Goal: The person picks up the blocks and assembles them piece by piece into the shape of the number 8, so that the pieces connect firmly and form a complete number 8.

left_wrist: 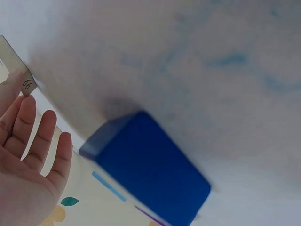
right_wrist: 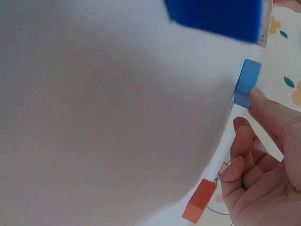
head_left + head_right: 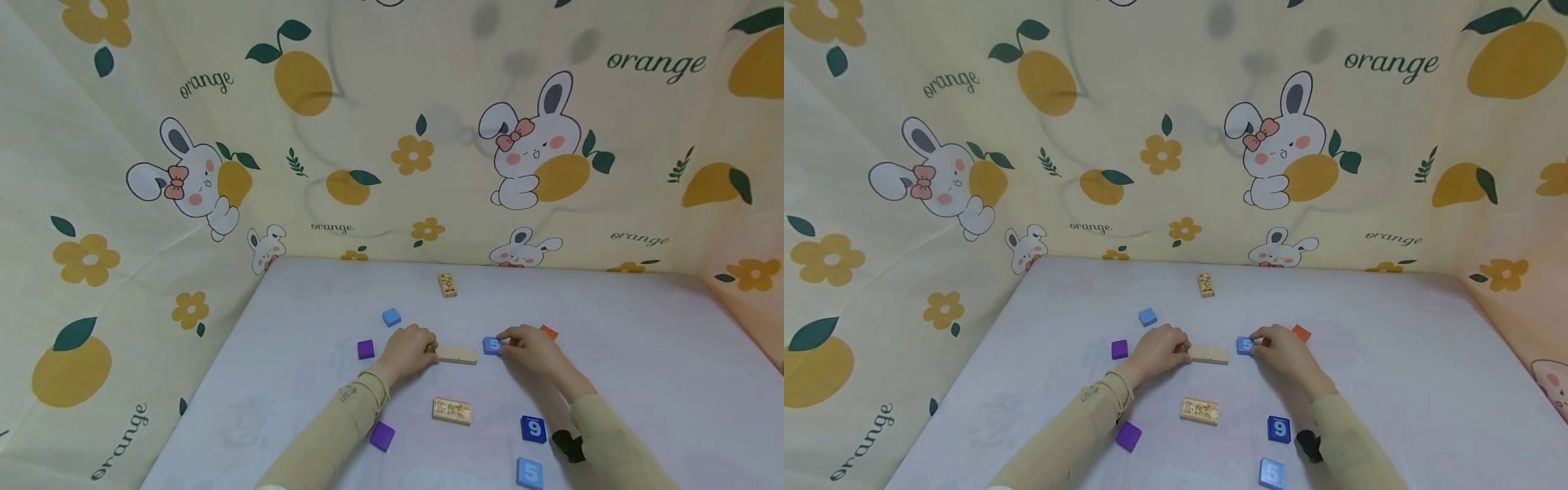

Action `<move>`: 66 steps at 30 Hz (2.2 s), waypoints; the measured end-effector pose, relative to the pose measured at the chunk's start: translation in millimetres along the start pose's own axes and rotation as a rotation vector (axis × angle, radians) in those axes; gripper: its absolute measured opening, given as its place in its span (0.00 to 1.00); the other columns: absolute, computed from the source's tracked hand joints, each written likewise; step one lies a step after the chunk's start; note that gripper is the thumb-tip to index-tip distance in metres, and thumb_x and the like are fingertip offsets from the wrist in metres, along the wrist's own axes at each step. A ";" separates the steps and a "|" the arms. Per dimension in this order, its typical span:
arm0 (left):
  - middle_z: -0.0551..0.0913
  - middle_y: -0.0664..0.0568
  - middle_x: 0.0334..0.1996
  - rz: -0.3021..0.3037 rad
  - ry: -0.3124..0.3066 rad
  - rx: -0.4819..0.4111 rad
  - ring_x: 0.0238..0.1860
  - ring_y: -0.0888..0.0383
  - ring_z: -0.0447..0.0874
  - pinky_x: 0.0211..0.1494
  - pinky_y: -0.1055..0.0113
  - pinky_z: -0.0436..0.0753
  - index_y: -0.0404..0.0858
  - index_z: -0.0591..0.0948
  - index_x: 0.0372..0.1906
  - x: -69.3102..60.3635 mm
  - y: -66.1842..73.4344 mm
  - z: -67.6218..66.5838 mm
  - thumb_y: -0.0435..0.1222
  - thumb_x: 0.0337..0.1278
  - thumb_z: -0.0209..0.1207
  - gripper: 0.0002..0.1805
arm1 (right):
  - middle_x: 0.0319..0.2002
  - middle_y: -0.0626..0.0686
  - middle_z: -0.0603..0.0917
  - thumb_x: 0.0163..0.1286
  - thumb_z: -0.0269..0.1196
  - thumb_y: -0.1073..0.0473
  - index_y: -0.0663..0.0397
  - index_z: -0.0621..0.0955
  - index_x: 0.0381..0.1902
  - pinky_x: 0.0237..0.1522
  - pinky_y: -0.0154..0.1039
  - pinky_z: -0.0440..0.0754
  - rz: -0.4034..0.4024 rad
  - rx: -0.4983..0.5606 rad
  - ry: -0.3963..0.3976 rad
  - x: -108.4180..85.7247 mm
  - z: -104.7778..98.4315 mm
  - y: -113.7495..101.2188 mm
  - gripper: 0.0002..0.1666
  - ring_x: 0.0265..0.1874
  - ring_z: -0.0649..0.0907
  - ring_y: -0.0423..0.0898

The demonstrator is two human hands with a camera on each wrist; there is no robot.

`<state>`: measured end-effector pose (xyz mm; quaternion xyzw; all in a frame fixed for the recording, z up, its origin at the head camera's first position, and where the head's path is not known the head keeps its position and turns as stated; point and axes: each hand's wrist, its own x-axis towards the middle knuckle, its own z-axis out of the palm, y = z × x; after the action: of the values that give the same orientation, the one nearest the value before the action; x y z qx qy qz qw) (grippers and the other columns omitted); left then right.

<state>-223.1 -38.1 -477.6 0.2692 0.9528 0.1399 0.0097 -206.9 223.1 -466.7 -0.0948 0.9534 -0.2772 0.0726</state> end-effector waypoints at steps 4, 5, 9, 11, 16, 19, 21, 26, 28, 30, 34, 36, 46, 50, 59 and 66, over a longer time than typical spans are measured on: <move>0.77 0.61 0.21 -0.001 0.007 -0.004 0.26 0.66 0.67 0.29 0.76 0.65 0.45 0.84 0.35 -0.7 0.1 0.9 0.47 0.49 0.65 0.12 | 0.33 0.52 0.78 0.62 0.62 0.58 0.56 0.81 0.49 0.31 0.35 0.71 -0.006 0.005 0.000 1.6 2.9 -2.7 0.17 0.31 0.73 0.45; 0.77 0.61 0.21 -0.002 0.008 -0.005 0.26 0.66 0.67 0.29 0.76 0.65 0.45 0.84 0.36 -0.7 0.3 1.0 0.47 0.49 0.65 0.12 | 0.33 0.52 0.78 0.62 0.62 0.58 0.55 0.81 0.49 0.32 0.36 0.71 -0.005 0.005 0.003 2.0 3.6 -3.1 0.17 0.31 0.73 0.45; 0.77 0.61 0.21 0.002 0.013 -0.006 0.26 0.66 0.67 0.28 0.76 0.64 0.45 0.84 0.35 -0.7 0.5 1.0 0.47 0.49 0.65 0.11 | 0.36 0.52 0.79 0.63 0.62 0.57 0.53 0.81 0.49 0.35 0.38 0.73 -0.001 0.009 0.009 2.8 5.9 -4.5 0.17 0.33 0.74 0.45; 0.77 0.61 0.21 0.003 0.015 -0.004 0.26 0.66 0.67 0.28 0.76 0.64 0.45 0.84 0.36 -0.4 0.4 1.0 0.46 0.49 0.65 0.11 | 0.37 0.53 0.79 0.62 0.62 0.57 0.53 0.81 0.49 0.36 0.39 0.74 0.005 0.015 0.010 2.9 7.1 -5.1 0.17 0.34 0.75 0.46; 0.77 0.61 0.20 0.006 0.019 -0.001 0.25 0.67 0.67 0.28 0.76 0.64 0.45 0.84 0.36 -0.2 0.2 2.1 0.46 0.49 0.65 0.11 | 0.38 0.53 0.78 0.62 0.62 0.56 0.52 0.81 0.49 0.36 0.40 0.75 0.016 0.030 0.004 3.4 9.2 -5.6 0.16 0.34 0.75 0.46; 0.77 0.61 0.20 0.007 0.021 -0.005 0.25 0.67 0.66 0.28 0.76 0.64 0.45 0.84 0.36 -0.4 0.1 2.1 0.46 0.49 0.65 0.11 | 0.38 0.53 0.78 0.63 0.62 0.56 0.51 0.81 0.49 0.36 0.39 0.75 0.019 0.031 -0.002 4.0 10.2 -5.7 0.16 0.34 0.75 0.45; 0.77 0.61 0.20 0.009 0.023 -0.007 0.25 0.66 0.66 0.28 0.76 0.64 0.45 0.84 0.36 -0.7 0.1 2.0 0.46 0.49 0.65 0.11 | 0.38 0.53 0.78 0.63 0.62 0.56 0.51 0.81 0.49 0.36 0.39 0.75 0.018 0.029 -0.005 4.4 10.9 -5.8 0.16 0.34 0.75 0.45; 0.77 0.61 0.20 0.006 0.018 -0.001 0.25 0.67 0.66 0.28 0.76 0.64 0.45 0.84 0.36 -2.2 0.4 0.8 0.46 0.49 0.65 0.11 | 0.37 0.53 0.78 0.62 0.63 0.57 0.52 0.81 0.49 0.34 0.37 0.73 0.008 0.031 -0.005 4.4 11.1 -8.0 0.17 0.33 0.74 0.45; 0.77 0.61 0.20 0.006 0.019 -0.001 0.25 0.67 0.67 0.28 0.76 0.64 0.45 0.84 0.35 -2.9 0.9 0.3 0.46 0.49 0.65 0.11 | 0.36 0.53 0.78 0.62 0.62 0.57 0.53 0.81 0.49 0.33 0.36 0.73 0.003 0.032 -0.003 3.8 11.0 -8.9 0.17 0.32 0.74 0.45; 0.77 0.61 0.20 0.010 0.022 0.001 0.25 0.67 0.67 0.27 0.76 0.64 0.45 0.84 0.35 -3.1 1.4 0.0 0.46 0.49 0.65 0.11 | 0.36 0.53 0.78 0.62 0.62 0.57 0.53 0.80 0.50 0.33 0.36 0.73 0.001 0.030 -0.001 2.9 10.6 -9.8 0.18 0.32 0.74 0.45; 0.78 0.60 0.21 0.011 0.018 -0.001 0.25 0.67 0.67 0.27 0.76 0.64 0.44 0.84 0.35 -2.8 2.4 -1.2 0.46 0.49 0.65 0.11 | 0.37 0.53 0.78 0.63 0.62 0.57 0.52 0.80 0.51 0.33 0.36 0.74 0.007 0.022 0.003 -0.1 8.6 -12.2 0.18 0.32 0.75 0.44; 0.78 0.60 0.22 0.008 0.011 -0.002 0.25 0.67 0.67 0.28 0.76 0.64 0.44 0.84 0.36 -2.4 2.8 -1.7 0.46 0.50 0.65 0.12 | 0.37 0.52 0.79 0.63 0.61 0.56 0.51 0.80 0.51 0.33 0.37 0.74 0.011 0.013 0.003 -2.5 6.3 -13.6 0.17 0.32 0.75 0.45; 0.78 0.60 0.22 0.003 0.006 0.002 0.25 0.66 0.67 0.27 0.77 0.64 0.44 0.84 0.36 -2.5 4.0 -3.6 0.46 0.50 0.64 0.11 | 0.32 0.47 0.78 0.62 0.62 0.56 0.52 0.81 0.48 0.30 0.33 0.71 -0.095 -0.035 -0.039 -30.6 -8.6 -13.3 0.16 0.29 0.72 0.42; 0.78 0.59 0.22 0.009 0.011 -0.008 0.25 0.66 0.67 0.28 0.77 0.65 0.44 0.84 0.35 -2.3 4.0 -4.0 0.46 0.50 0.64 0.11 | 0.31 0.45 0.77 0.61 0.63 0.53 0.50 0.82 0.47 0.26 0.30 0.70 -0.100 -0.013 -0.082 -46.7 -12.4 -9.3 0.17 0.26 0.71 0.39; 0.79 0.60 0.23 -0.008 -0.008 -0.009 0.26 0.66 0.69 0.29 0.76 0.66 0.45 0.84 0.37 -3.5 2.7 -1.2 0.46 0.50 0.64 0.12 | 0.31 0.42 0.77 0.56 0.66 0.42 0.47 0.82 0.42 0.24 0.29 0.68 -0.108 0.064 -0.221 -78.7 -16.4 7.2 0.20 0.24 0.69 0.32; 0.79 0.61 0.22 -0.003 0.009 0.002 0.26 0.67 0.68 0.29 0.76 0.66 0.45 0.84 0.36 -3.0 1.7 -0.7 0.46 0.50 0.64 0.11 | 0.31 0.42 0.76 0.52 0.67 0.39 0.47 0.79 0.39 0.25 0.29 0.65 -0.166 0.040 -0.249 -91.9 -19.2 16.2 0.24 0.25 0.68 0.30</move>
<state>-219.7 -38.5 -476.6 0.2671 0.9534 0.1398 0.0055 -123.6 266.7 -451.5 -0.2056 0.9202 -0.2872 0.1687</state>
